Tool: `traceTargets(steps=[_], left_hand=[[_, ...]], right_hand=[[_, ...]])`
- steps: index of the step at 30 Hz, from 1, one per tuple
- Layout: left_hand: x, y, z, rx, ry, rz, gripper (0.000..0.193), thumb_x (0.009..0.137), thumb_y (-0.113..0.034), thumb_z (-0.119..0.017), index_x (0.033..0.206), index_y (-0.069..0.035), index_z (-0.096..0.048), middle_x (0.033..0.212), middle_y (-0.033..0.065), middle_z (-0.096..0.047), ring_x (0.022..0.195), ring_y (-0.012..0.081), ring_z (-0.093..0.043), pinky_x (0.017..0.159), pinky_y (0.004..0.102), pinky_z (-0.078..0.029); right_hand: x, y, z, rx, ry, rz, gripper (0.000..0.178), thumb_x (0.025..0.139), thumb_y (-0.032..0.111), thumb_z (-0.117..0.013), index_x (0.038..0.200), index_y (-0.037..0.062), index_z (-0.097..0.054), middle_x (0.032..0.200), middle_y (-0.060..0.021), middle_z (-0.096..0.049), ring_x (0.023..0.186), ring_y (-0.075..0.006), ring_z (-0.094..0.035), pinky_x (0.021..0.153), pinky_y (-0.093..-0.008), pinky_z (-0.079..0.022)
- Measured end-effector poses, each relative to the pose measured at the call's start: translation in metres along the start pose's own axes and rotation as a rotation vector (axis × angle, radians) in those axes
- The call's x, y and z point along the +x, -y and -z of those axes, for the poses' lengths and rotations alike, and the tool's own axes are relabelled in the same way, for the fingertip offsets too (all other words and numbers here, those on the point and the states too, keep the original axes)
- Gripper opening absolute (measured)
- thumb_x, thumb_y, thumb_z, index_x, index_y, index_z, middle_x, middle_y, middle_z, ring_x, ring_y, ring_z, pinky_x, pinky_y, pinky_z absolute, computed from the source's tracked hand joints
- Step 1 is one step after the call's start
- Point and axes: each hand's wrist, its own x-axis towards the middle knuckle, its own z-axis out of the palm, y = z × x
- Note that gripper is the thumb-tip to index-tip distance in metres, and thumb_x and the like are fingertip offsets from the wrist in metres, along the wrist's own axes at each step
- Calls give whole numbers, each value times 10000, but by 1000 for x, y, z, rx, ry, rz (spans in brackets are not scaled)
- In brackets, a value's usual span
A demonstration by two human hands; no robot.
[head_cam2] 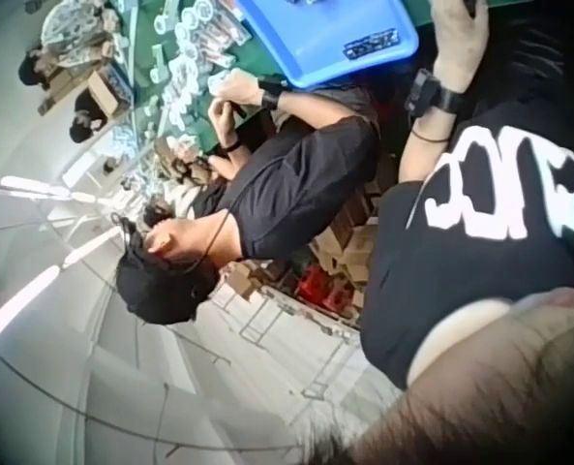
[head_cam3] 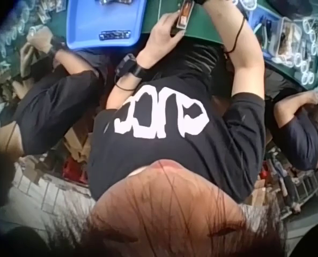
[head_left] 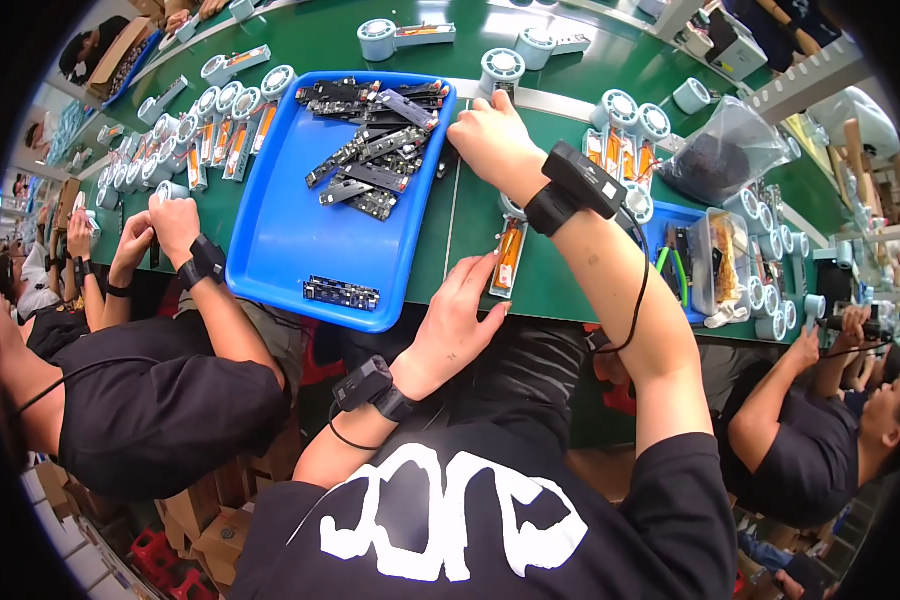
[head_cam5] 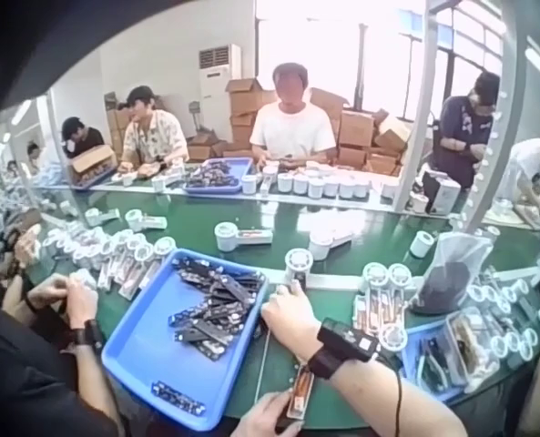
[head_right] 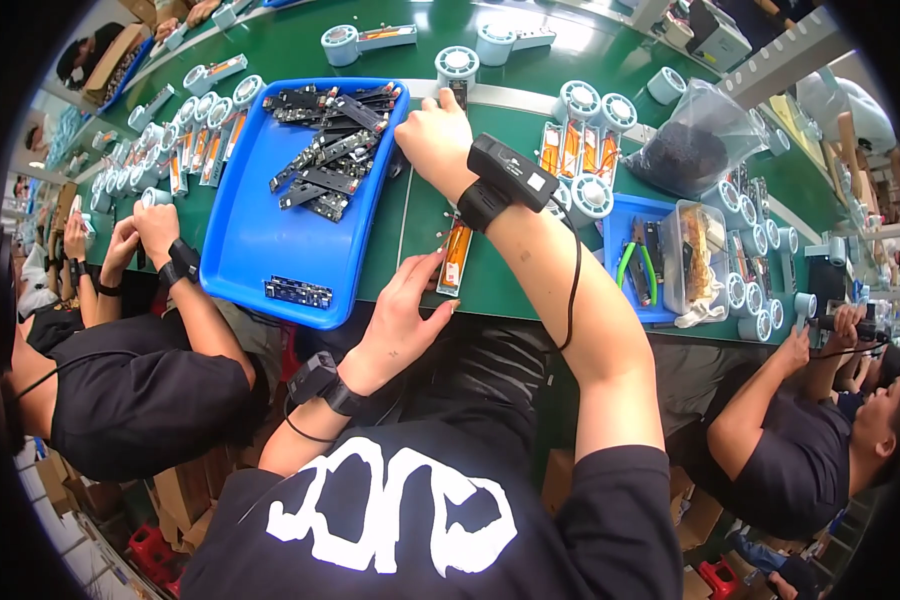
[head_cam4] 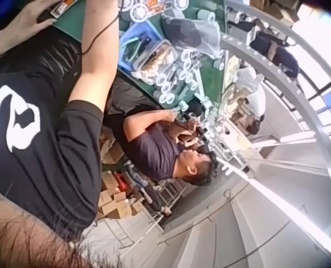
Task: The person picks up a circuit board and a fan housing, connects the wires from the housing to the board, and presses the board into the housing. After fitting the board, the person sets the assembled unit onto the table and reaches for another circuit board.
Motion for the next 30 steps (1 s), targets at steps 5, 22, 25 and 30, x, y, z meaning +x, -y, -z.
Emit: traceTargets(steps=[5,22,25,30], left_hand=[[-1,1,2,-12,25,-16,592,814,-8,-716,1364,42,-501,1223,237,-569,1105,425,-590,958,438,-501],[-13,-10,5,-887,-185,366,486,976,-124,-685,1402,40,-518,1166,108,-677,962,156,-672,842,288,-560],[-12,-2,7,-892,-181,459,481,993,-120,-663,1420,35,-505,1158,105,-671,936,158,-669,831,298,-567],[-7,1,8,-1009,-185,514,497,990,-84,-652,1446,25,-486,1130,103,-668,909,148,-669,797,297,-575]], right_hand=[[-12,-5,3,-52,-225,156,55,785,89,-683,779,137,-709,832,-27,-692,998,-211,-634,989,-413,-420],[-199,113,27,683,-543,-420,173,774,30,-791,834,39,-630,779,-90,-658,732,-268,-653,645,-347,-502],[-196,107,23,839,-434,-284,171,786,52,-797,900,33,-672,843,-86,-673,776,-278,-642,688,-364,-511],[-178,69,-4,824,-550,-412,226,801,63,-785,1017,59,-723,880,-77,-683,764,-274,-629,709,-366,-510]])
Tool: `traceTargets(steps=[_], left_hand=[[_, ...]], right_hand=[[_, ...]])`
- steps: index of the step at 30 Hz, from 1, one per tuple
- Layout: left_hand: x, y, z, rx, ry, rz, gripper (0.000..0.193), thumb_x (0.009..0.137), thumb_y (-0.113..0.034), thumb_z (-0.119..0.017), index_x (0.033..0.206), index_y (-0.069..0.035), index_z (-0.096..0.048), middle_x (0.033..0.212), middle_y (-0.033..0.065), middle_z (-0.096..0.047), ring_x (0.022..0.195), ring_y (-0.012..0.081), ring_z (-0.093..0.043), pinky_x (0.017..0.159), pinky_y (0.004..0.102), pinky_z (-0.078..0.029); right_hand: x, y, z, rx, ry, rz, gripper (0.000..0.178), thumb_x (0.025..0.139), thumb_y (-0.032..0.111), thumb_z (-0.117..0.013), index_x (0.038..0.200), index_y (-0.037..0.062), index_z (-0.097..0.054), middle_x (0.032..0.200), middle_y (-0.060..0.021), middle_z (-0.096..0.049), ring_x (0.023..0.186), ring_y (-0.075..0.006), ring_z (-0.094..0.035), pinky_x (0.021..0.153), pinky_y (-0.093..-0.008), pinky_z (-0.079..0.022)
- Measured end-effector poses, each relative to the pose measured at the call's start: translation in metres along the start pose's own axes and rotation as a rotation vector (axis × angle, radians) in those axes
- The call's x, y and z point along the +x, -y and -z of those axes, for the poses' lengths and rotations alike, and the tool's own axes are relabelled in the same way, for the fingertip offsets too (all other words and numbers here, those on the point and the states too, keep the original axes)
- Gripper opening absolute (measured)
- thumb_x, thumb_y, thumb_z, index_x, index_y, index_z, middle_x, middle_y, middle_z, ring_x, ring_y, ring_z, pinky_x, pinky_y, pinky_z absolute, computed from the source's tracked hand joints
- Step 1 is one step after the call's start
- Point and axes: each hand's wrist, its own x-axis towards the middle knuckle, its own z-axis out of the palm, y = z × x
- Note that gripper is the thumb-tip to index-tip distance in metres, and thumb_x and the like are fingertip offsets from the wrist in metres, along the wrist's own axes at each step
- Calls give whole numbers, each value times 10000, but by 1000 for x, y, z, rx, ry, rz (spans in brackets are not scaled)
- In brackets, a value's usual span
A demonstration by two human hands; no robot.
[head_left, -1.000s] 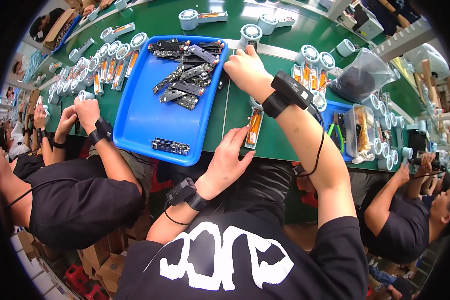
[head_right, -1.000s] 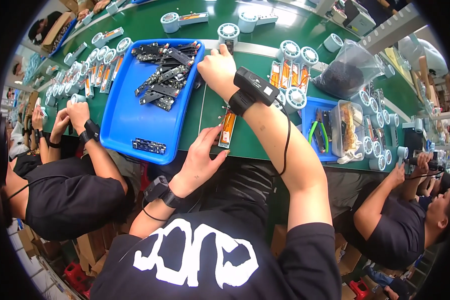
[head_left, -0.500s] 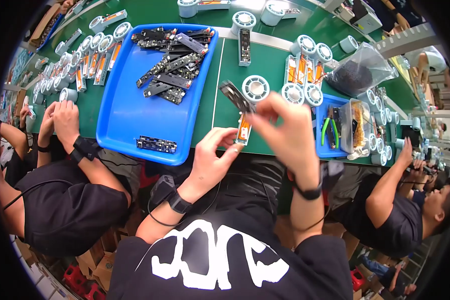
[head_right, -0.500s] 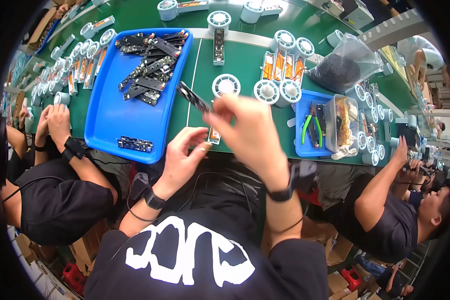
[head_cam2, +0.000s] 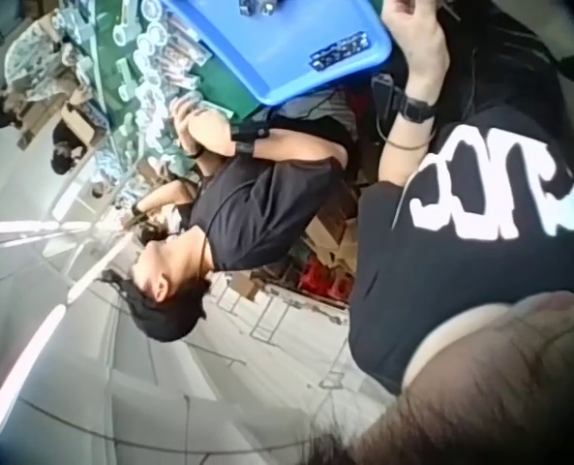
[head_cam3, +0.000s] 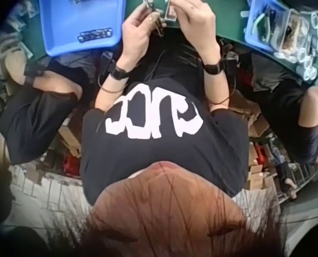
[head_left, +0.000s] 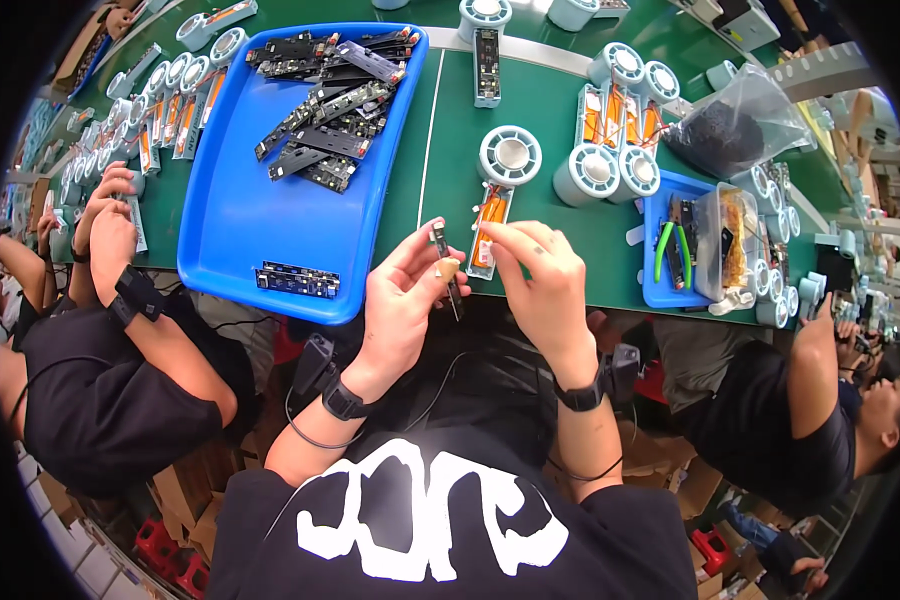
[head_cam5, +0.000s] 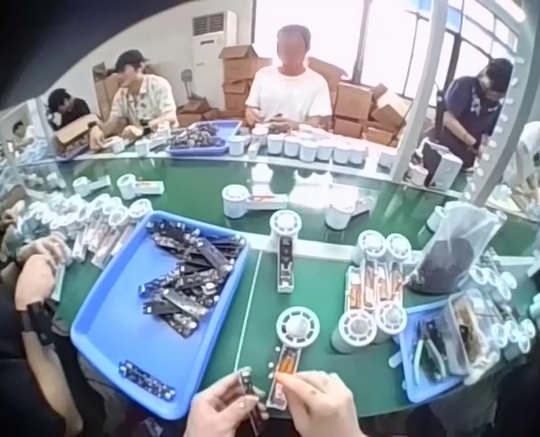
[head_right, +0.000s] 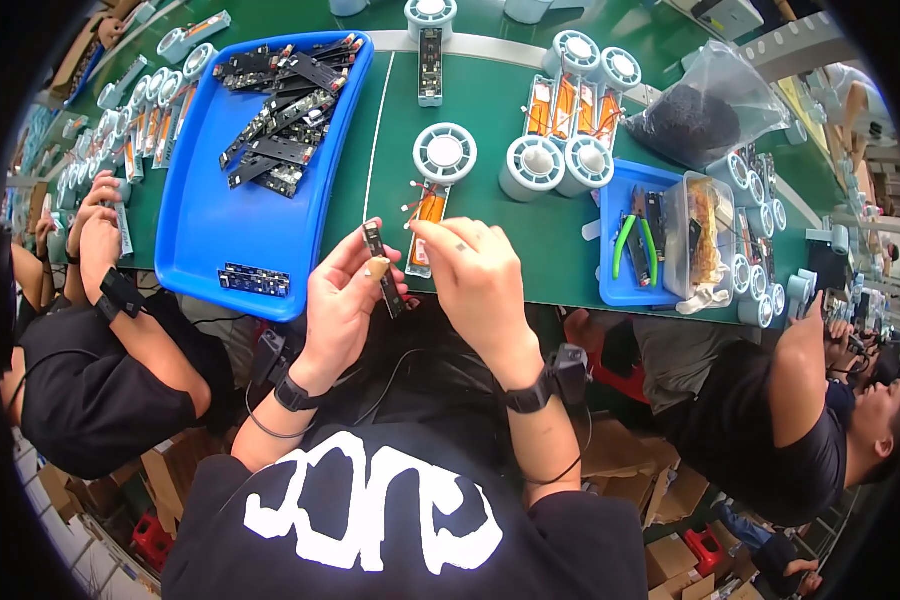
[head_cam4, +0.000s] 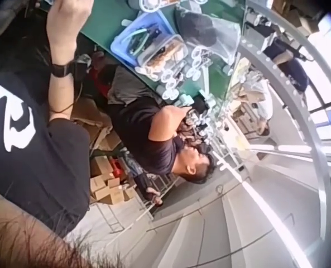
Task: The person picks up a circuit board and a fan housing, connects the wires from the housing to the board, and presses the board into the housing. After fitting the board, the person sets the assembled unit onto the table and reaches for another circuit board.
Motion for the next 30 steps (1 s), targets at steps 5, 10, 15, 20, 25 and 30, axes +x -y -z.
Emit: traceTargets(steps=[5,10,15,20,25,30], left_hand=[[0,0,-3,-24,32,19,506,982,-70,-656,1453,9,-488,1086,90,-671,883,140,-669,772,284,-574],[6,0,1,22,37,-32,505,984,-80,-657,1456,-6,-494,1063,82,-665,868,133,-661,755,284,-568],[11,2,1,25,54,-27,499,989,-74,-640,1462,-15,-491,1059,87,-656,852,138,-647,731,281,-548],[14,3,3,42,67,-33,489,990,-65,-633,1460,-27,-502,1053,82,-652,845,141,-640,726,278,-541],[16,7,4,89,53,-56,476,985,-46,-636,1448,-37,-528,1051,69,-652,855,122,-635,737,276,-551],[12,4,-4,199,5,-103,467,983,-19,-625,1442,-46,-542,1058,61,-652,866,102,-626,745,264,-549]], right_hand=[[16,-13,-9,-6,68,100,260,814,35,-760,1065,101,-760,921,-68,-694,782,-254,-645,685,-349,-516],[26,-13,-9,143,90,82,211,801,0,-760,997,78,-771,922,-68,-700,758,-232,-665,653,-327,-534],[32,-24,-14,232,92,151,192,778,-24,-771,959,42,-760,897,-70,-705,753,-214,-688,656,-303,-556],[32,-22,-17,273,100,67,180,771,-23,-778,942,26,-750,879,-76,-706,794,-218,-709,674,-306,-567],[33,-25,-20,243,82,109,166,762,-15,-783,918,24,-745,874,-85,-704,792,-239,-713,670,-323,-571],[35,-24,-18,155,81,205,163,741,-4,-781,893,31,-734,859,-79,-698,774,-255,-705,653,-334,-561]])
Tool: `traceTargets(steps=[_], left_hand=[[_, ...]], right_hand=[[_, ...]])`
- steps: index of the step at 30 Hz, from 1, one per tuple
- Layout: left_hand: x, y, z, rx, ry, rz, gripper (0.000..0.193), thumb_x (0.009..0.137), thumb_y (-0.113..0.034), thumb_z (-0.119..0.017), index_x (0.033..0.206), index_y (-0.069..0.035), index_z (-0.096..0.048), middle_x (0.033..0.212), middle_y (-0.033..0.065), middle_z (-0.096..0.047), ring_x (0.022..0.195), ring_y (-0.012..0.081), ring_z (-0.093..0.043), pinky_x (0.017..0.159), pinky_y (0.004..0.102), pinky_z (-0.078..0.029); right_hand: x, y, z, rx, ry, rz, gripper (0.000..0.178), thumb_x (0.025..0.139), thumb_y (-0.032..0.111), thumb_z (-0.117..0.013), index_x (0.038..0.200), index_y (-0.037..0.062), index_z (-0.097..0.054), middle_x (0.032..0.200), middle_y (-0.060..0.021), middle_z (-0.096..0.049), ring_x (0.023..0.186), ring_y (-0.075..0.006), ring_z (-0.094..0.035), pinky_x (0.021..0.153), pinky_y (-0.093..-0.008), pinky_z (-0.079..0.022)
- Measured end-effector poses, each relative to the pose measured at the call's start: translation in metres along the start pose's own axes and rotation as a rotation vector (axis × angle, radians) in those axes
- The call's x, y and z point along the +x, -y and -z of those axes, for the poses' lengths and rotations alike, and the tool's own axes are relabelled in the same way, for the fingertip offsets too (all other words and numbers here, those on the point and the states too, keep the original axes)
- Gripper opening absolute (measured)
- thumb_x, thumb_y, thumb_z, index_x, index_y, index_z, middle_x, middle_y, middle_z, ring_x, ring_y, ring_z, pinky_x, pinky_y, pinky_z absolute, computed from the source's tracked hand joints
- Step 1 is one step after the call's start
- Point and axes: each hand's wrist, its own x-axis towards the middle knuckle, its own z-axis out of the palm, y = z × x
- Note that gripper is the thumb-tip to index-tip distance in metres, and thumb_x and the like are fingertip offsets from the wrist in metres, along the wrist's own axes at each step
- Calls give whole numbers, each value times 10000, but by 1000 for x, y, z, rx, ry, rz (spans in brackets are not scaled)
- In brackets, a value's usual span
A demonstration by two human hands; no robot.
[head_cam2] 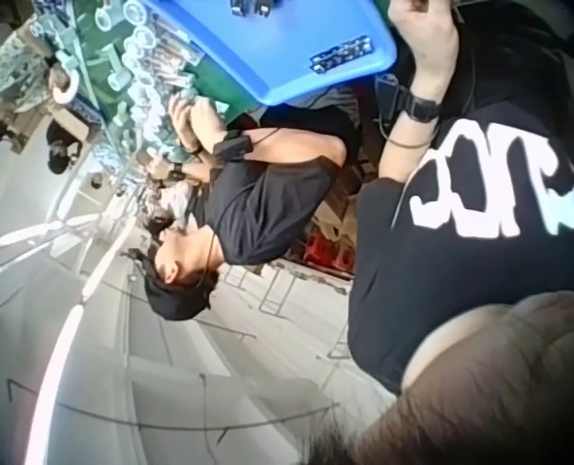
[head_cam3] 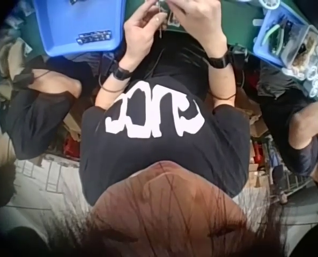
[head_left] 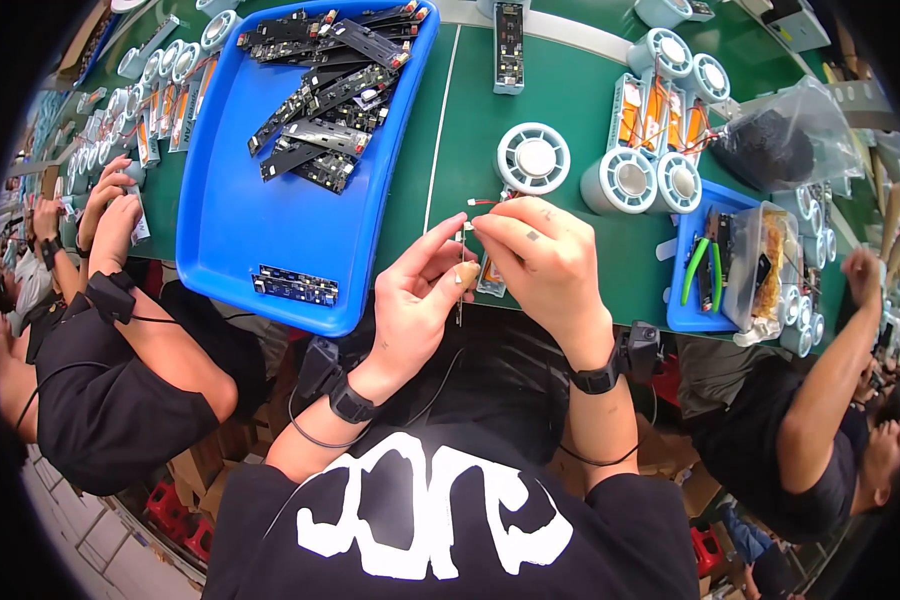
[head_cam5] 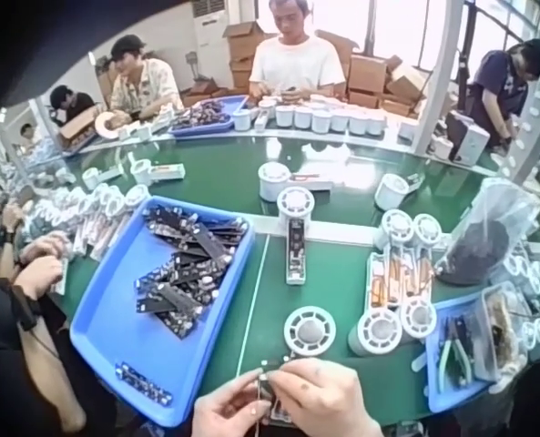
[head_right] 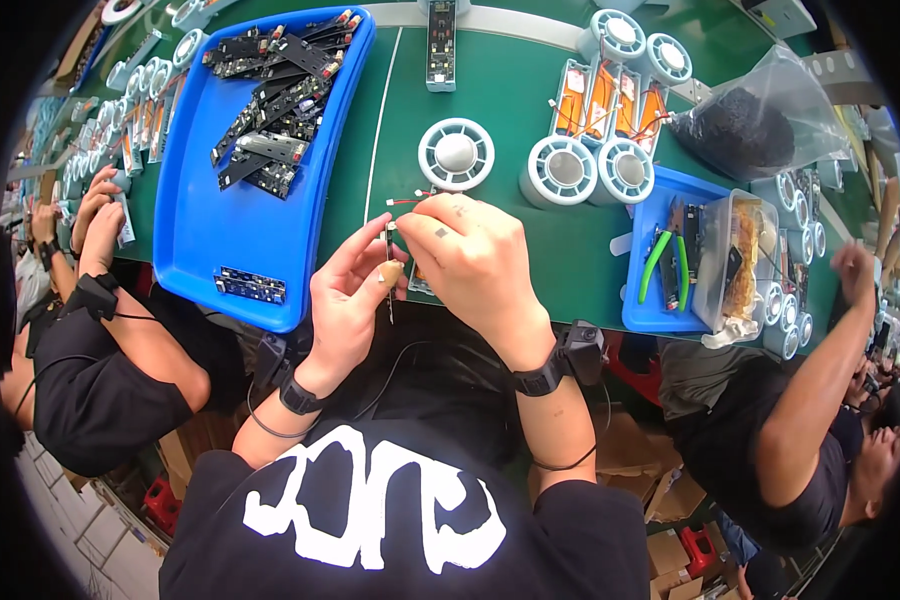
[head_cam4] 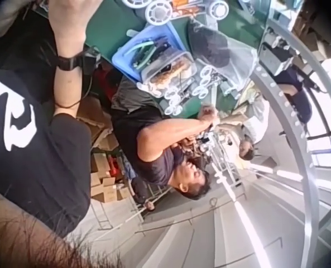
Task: The person picks up a circuit board and a fan housing, connects the wires from the housing to the board, and presses the board into the housing. After fitting the board, the person sets the assembled unit onto the table and reaches for another circuit board.
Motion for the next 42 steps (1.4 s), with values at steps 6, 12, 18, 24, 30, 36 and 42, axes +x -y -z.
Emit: traceTargets(steps=[6,12,18,24,30,36,42], left_hand=[[-2,-5,-7,228,-57,-33,462,968,12,-629,1422,-41,-566,1056,43,-629,864,80,-608,725,226,-531],[1,-6,-10,386,-87,-104,464,954,23,-640,1410,-31,-576,1050,37,-608,846,75,-591,704,213,-515],[2,-3,-5,271,-37,-84,420,1008,-54,-589,1426,-33,-555,1051,50,-639,799,70,-574,670,216,-486],[5,-5,-1,288,19,-53,378,1037,-94,-550,1410,-29,-558,1026,48,-643,744,62,-528,636,204,-435],[6,-6,1,476,21,-129,331,1045,-85,-536,1368,-29,-581,979,34,-616,738,63,-496,635,203,-410],[7,-4,-2,588,5,-262,316,989,-3,-578,1299,-36,-633,893,89,-599,727,166,-527,659,288,-450],[10,1,-1,642,27,-351,330,978,8,-583,1302,-32,-627,852,97,-576,708,192,-524,652,302,-450]], right_hand=[[6,3,8,-154,58,83,166,727,7,-764,877,49,-710,833,-54,-681,725,-247,-678,624,-340,-534],[10,1,10,-180,139,120,170,722,19,-762,870,50,-685,818,-43,-655,679,-237,-645,614,-345,-512],[7,-8,11,-98,147,104,172,732,24,-775,878,40,-686,820,-50,-666,687,-242,-654,619,-345,-518],[7,-15,15,-9,152,119,184,751,45,-804,898,36,-694,820,-63,-692,708,-253,-675,615,-348,-527],[15,-17,22,48,229,165,188,756,67,-814,895,38,-690,808,-70,-689,705,-261,-673,604,-351,-526],[19,-17,25,66,269,124,202,761,76,-819,882,43,-661,763,-76,-665,693,-262,-661,596,-355,-519],[18,-20,22,128,259,126,200,762,64,-816,867,46,-647,740,-70,-654,689,-259,-656,587,-351,-513]])
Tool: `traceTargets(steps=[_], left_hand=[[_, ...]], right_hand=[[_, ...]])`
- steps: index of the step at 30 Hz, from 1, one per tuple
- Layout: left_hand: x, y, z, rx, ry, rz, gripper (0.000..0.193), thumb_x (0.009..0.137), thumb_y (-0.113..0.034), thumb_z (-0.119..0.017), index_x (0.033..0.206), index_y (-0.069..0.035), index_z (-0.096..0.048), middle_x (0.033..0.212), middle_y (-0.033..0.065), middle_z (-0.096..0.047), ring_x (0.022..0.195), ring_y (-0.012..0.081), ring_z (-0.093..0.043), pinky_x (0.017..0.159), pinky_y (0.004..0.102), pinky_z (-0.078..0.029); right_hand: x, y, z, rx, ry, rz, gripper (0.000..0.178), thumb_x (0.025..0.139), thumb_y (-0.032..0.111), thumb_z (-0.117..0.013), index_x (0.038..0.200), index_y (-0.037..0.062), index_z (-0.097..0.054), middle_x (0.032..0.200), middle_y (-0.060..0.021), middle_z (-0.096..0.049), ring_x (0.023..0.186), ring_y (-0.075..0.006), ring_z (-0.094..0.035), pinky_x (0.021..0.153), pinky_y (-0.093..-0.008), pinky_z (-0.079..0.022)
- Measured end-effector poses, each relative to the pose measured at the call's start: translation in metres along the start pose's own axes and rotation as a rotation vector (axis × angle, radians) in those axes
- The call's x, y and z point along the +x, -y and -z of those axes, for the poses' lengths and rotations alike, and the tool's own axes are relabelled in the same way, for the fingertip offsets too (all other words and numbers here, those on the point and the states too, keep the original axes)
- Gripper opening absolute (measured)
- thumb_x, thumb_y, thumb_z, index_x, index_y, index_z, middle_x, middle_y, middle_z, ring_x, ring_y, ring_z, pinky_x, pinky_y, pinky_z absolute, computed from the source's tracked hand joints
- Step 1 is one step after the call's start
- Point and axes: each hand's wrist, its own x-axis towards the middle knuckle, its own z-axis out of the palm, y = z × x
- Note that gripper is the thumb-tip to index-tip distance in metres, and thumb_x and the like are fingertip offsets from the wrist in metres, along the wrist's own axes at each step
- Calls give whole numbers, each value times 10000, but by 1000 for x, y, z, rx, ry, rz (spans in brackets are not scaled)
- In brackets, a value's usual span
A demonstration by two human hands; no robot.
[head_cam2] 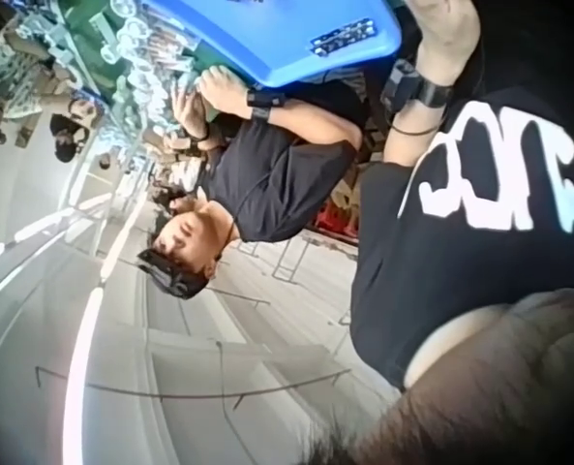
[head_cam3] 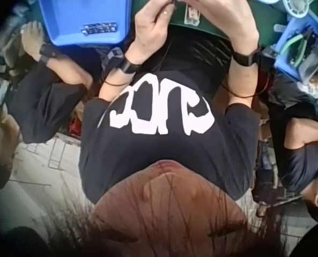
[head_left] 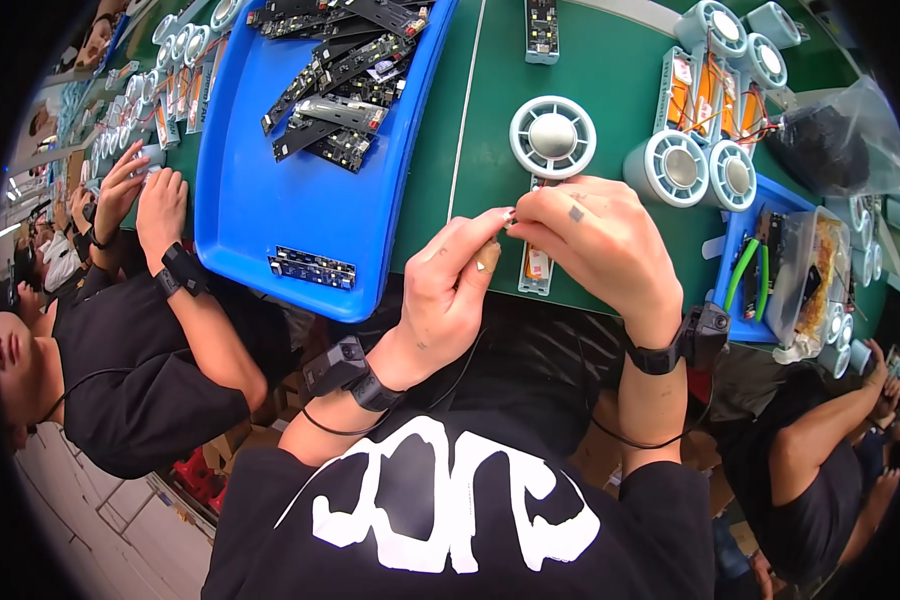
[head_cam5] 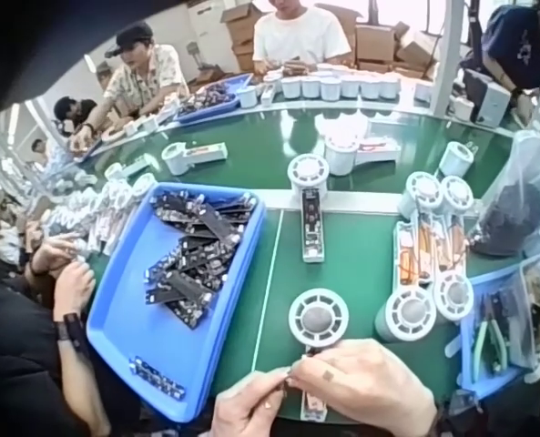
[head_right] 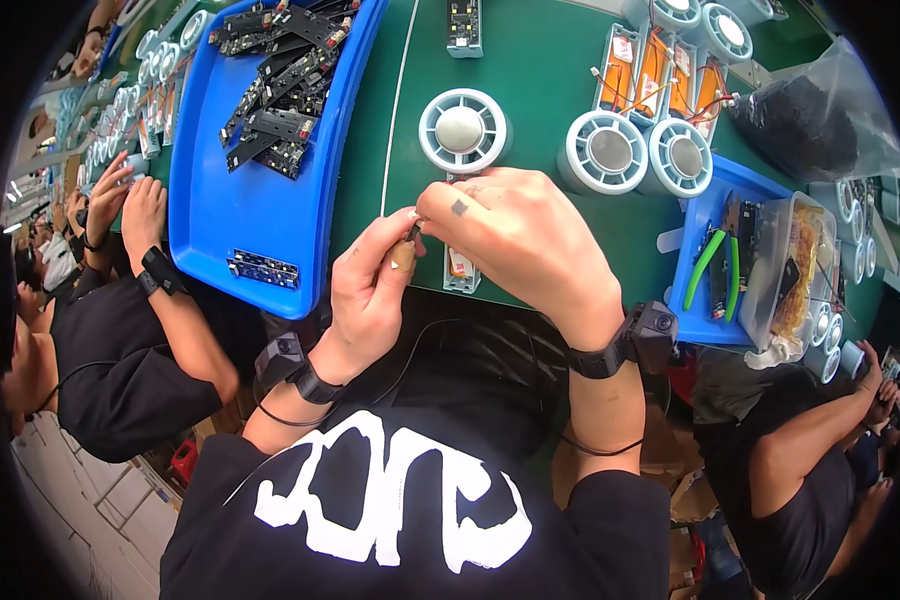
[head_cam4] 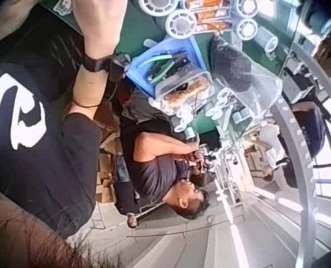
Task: The person picks up a circuit board and a fan housing, connects the wires from the housing to the board, and presses the board into the housing. After fitting the board, the person sets the assembled unit onto the table and reaches for another circuit board.
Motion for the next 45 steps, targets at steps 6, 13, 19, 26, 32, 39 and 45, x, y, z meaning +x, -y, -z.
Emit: traceTargets(steps=[6,13,19,26,32,39,45], left_hand=[[0,-4,-2,17,-5,-21,324,978,9,-578,1297,-22,-623,845,101,-569,700,205,-522,649,304,-449],[-3,-8,-2,-53,11,77,315,989,-10,-561,1301,-18,-604,898,94,-599,747,177,-542,690,292,-466],[-11,-15,-6,-323,-73,237,307,1006,-71,-568,1308,-19,-590,976,75,-622,817,142,-572,749,284,-492],[-9,-18,3,-294,76,111,359,983,-78,-618,1332,-7,-569,1072,100,-653,866,149,-651,775,295,-526],[26,-23,-1,-32,-45,13,303,905,-25,-708,1204,7,-667,1012,106,-699,825,157,-687,735,283,-547],[30,-8,-3,-79,-64,-69,187,908,-16,-709,1092,10,-723,950,96,-719,825,139,-691,740,264,-550],[27,-7,-8,-309,-160,169,152,961,-32,-668,1094,15,-723,1002,84,-736,841,117,-684,730,254,-551]], right_hand=[[-1,-3,2,-1,20,-7,199,758,61,-817,871,50,-654,741,-72,-655,679,-252,-653,577,-345,-510],[-7,1,-1,-10,-69,-16,249,736,57,-839,925,58,-677,799,-69,-688,674,-217,-657,577,-336,-515],[-47,51,-26,17,-423,-234,351,732,36,-865,1036,48,-691,890,-67,-727,668,-165,-658,615,-297,-540],[-59,89,-52,44,-510,-591,388,810,-50,-751,1178,20,-649,938,-110,-721,748,-192,-673,706,-287,-546],[-61,80,-26,35,-412,-552,377,873,-88,-615,1239,1,-618,959,-102,-702,804,-162,-661,727,-270,-519],[-74,61,-35,610,-583,-751,330,922,-62,-555,1242,-4,-609,955,-44,-636,706,-95,-544,625,-239,-436],[-77,56,-32,934,-715,-769,317,971,-6,-542,1287,1,-567,909,-12,-561,643,-64,-432,583,-215,-353]])
